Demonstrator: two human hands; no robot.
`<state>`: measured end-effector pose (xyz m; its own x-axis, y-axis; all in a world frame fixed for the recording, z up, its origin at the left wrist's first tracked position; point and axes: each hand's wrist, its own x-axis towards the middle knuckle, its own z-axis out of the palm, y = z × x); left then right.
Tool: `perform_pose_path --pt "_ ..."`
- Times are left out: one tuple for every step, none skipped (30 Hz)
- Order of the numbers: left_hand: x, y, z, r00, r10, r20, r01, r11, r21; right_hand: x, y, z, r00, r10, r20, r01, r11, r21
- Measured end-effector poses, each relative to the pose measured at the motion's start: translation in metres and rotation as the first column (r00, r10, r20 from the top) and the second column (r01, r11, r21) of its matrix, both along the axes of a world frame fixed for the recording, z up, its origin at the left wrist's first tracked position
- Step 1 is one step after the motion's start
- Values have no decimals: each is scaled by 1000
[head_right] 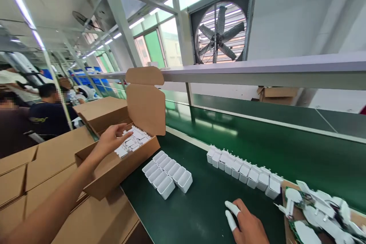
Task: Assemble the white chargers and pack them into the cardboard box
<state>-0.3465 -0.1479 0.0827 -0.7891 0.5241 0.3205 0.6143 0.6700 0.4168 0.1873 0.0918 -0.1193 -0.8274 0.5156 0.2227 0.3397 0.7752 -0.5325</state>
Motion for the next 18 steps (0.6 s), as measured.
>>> perform_pose_path --pt "15 16 10 995 -102 0 102 992 70 -2 -4 6 999 -19 -27 20 999 36" --pt "34 35 17 974 -225 18 222 969 110 -5 -7 11 999 -24 -34 26 998 60" --pt "55 55 20 932 -359 53 351 929 117 -7 -11 14 999 -35 -40 39 996 85" --pt "79 77 20 865 -489 113 482 872 85 -8 -13 17 998 -46 -46 51 993 108" --pt "103 100 15 779 -596 194 604 797 23 -9 -16 19 998 -49 -49 55 990 127" --pt "127 123 7 700 -662 267 697 715 -57 -9 -18 20 997 -50 -55 58 988 145" --pt "149 146 -4 644 -697 315 758 635 -147 -9 -19 20 997 -49 -58 58 986 158" --pt "170 169 -16 613 -718 330 788 588 -182 -8 -20 20 997 -46 -60 56 985 166" --pt "187 190 -28 592 -734 332 805 558 -202 -7 -20 19 997 -43 -60 53 985 167" --pt "202 210 -40 576 -749 329 818 531 -222 -6 -20 17 997 -41 -63 51 985 164" --pt "215 227 -50 563 -760 325 826 510 -240 -5 -20 16 997 -40 -68 51 986 158" --pt "224 242 -58 550 -770 323 834 488 -258 -4 -19 13 996 -41 -76 52 987 150" --pt "231 254 -64 539 -777 324 839 467 -278 -3 -18 10 996 -40 -85 52 988 142" --pt "236 264 -68 531 -782 326 843 448 -298 -2 -17 7 995 -36 -95 49 989 136" --pt "238 270 -70 524 -785 330 845 430 -318 -1 -16 4 994 -32 -104 46 990 132" --pt "239 274 -70 519 -786 336 846 414 -336 -1 -15 2 993 -28 -113 43 991 129" --pt "238 275 -70 515 -786 342 846 401 -352 -1 -15 -1 992 -26 -122 42 991 129" --pt "236 274 -69 514 -783 349 845 391 -365 -1 -14 -2 991 -26 -133 44 990 131"
